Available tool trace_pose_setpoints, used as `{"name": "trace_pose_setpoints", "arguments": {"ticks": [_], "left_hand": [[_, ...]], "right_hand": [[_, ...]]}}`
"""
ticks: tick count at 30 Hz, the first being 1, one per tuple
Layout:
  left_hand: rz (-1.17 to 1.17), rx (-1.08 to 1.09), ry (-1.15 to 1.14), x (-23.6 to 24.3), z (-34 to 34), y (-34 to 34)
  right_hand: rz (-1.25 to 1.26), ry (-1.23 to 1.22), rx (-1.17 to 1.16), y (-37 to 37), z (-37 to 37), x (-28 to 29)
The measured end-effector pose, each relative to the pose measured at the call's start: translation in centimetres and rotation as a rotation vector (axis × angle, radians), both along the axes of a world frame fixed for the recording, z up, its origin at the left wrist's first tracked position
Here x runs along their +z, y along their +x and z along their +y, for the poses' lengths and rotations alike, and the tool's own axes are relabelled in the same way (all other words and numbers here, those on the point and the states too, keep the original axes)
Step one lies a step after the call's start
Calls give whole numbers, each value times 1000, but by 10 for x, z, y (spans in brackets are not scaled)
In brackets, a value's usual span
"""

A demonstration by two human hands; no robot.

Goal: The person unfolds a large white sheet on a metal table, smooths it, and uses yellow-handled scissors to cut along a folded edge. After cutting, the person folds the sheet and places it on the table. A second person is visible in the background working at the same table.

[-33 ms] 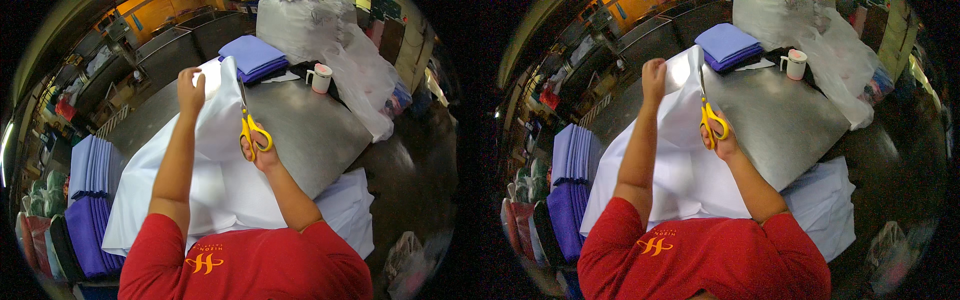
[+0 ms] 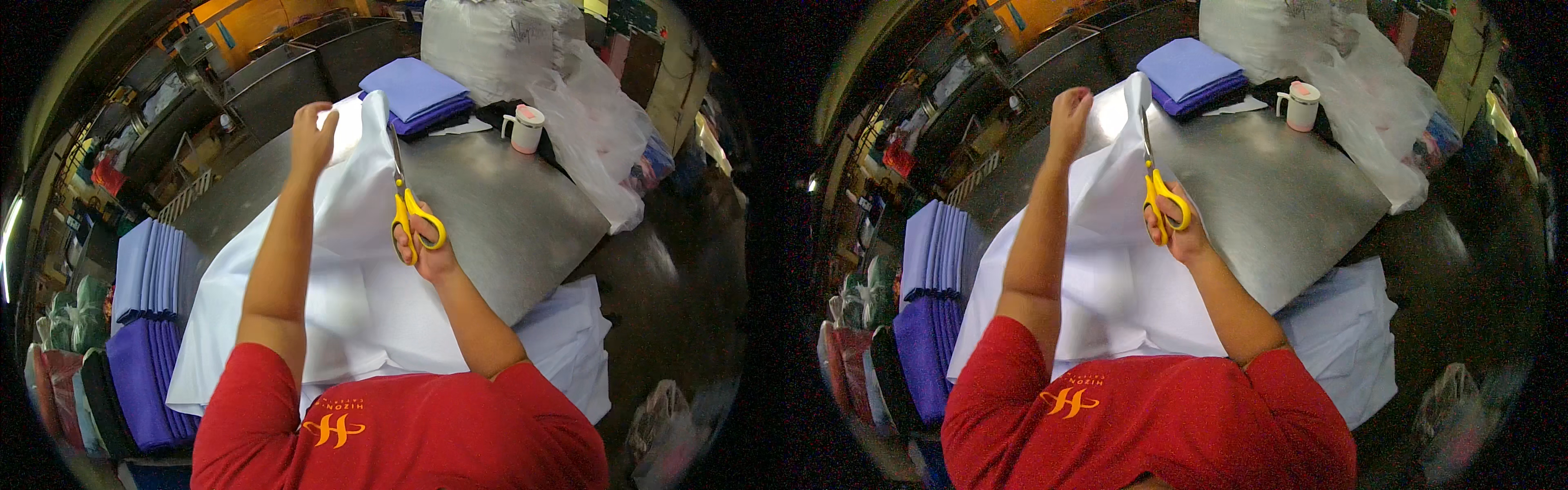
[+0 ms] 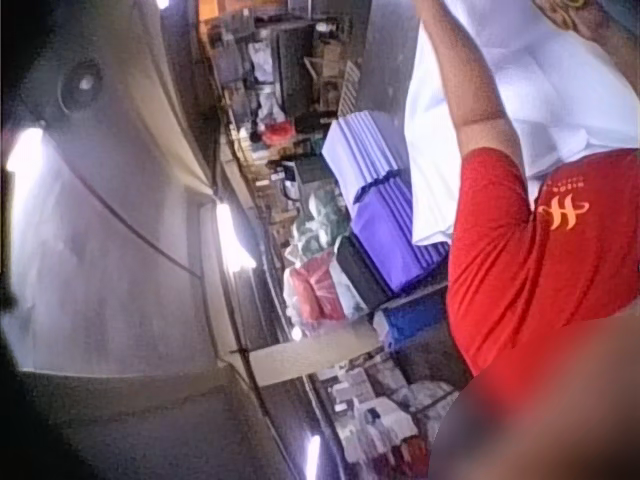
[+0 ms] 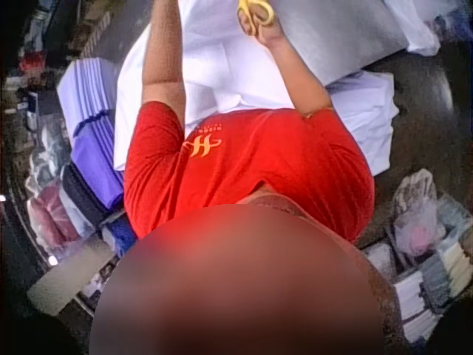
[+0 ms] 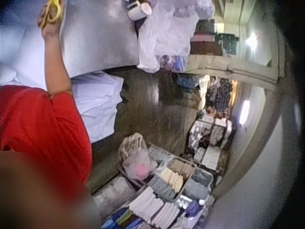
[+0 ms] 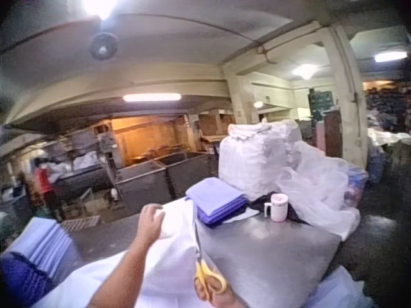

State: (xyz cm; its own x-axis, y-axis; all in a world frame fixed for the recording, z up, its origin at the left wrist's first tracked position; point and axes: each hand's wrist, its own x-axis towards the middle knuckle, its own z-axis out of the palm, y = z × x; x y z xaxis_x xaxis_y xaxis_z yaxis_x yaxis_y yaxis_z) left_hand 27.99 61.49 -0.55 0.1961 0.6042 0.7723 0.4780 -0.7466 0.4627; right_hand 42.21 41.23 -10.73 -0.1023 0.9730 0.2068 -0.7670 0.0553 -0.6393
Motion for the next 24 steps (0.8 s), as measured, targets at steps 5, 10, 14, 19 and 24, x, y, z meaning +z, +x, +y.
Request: {"name": "trace_pose_setpoints", "arguments": {"ticks": [5,10,14,19,24], "left_hand": [[227,-353,-600,39,50,-5],[226,-493,-920,53,46,4],[286,-574,-886,61,39,11],[523,-549,-893,60,38,26],[485,-785,-1066,41,29,51]], "right_hand": [[-36,90,74,-10,-9,2],[-50,159,117,-8,-10,2],[-58,187,153,-5,-15,0],[-65,174,170,-3,-21,1],[-79,201,213,-2,-25,4]]}}
